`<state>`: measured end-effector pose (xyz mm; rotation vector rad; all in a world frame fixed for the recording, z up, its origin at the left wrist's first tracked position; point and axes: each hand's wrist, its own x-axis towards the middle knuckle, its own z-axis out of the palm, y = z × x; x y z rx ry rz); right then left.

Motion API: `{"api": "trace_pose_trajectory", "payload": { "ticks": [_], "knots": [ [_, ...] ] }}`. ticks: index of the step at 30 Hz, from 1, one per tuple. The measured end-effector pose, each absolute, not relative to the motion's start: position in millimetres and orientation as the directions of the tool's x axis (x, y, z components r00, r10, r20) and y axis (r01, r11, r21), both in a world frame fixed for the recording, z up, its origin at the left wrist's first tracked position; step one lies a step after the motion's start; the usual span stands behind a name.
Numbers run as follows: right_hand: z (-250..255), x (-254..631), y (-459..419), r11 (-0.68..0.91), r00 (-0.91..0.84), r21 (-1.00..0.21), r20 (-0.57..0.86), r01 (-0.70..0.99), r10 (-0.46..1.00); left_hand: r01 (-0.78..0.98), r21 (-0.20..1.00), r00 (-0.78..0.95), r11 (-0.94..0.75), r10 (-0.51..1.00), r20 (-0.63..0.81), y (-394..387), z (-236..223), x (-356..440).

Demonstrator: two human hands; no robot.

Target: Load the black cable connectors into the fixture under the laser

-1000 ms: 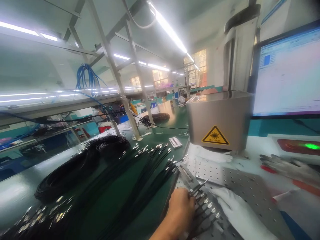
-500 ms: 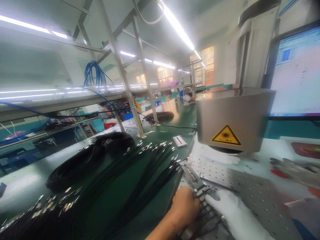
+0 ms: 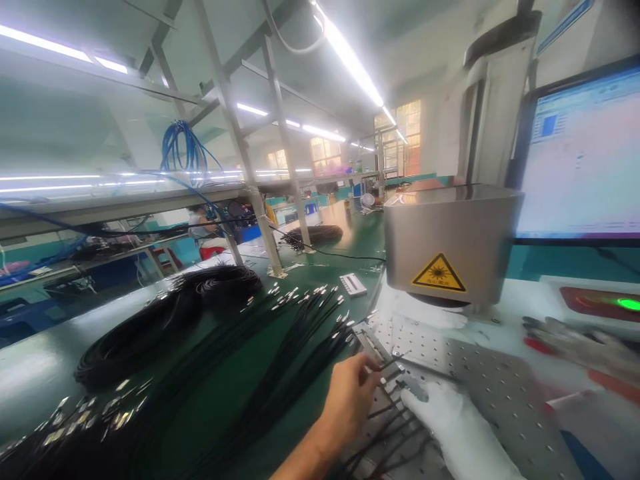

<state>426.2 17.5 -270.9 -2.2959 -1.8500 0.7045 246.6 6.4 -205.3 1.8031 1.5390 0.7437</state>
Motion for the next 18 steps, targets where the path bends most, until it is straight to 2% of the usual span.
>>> {"api": "trace_pose_trajectory", "payload": {
  "ticks": [2, 5, 7, 9, 12, 18],
  "knots": [
    [-272, 425, 18, -0.274, 0.165, -0.363, -0.302, 0.891, 0.939, 0.743, 0.645, 0.181, -0.178, 0.982, 0.061, 1, -203, 243],
    [-275, 424, 20, -0.272, 0.162, -0.366, -0.302, 0.89, 0.939, 0.909, 0.357, 0.224, -0.215, 0.974, 0.016, -9, -202, 242],
    [-276, 425, 20, -0.264, 0.154, -0.364, -0.305, 0.893, 0.94, 0.947, 0.203, 0.259, -0.248, 0.965, -0.031, -13, -204, 244],
    [-275, 426, 20, -0.258, 0.146, -0.371, -0.305, 0.892, 0.941, 0.955, 0.106, 0.285, -0.278, 0.957, -0.059, -14, -207, 246],
    [-272, 426, 18, -0.244, 0.143, -0.378, -0.276, 0.893, 0.951, 0.961, 0.048, 0.276, -0.272, 0.954, -0.113, -12, -209, 247],
    [-281, 423, 15, -0.211, 0.17, -0.367, -0.142, 0.906, 0.975, 0.957, 0.034, 0.287, -0.287, 0.93, -0.229, -11, -197, 249]
  ]
}}
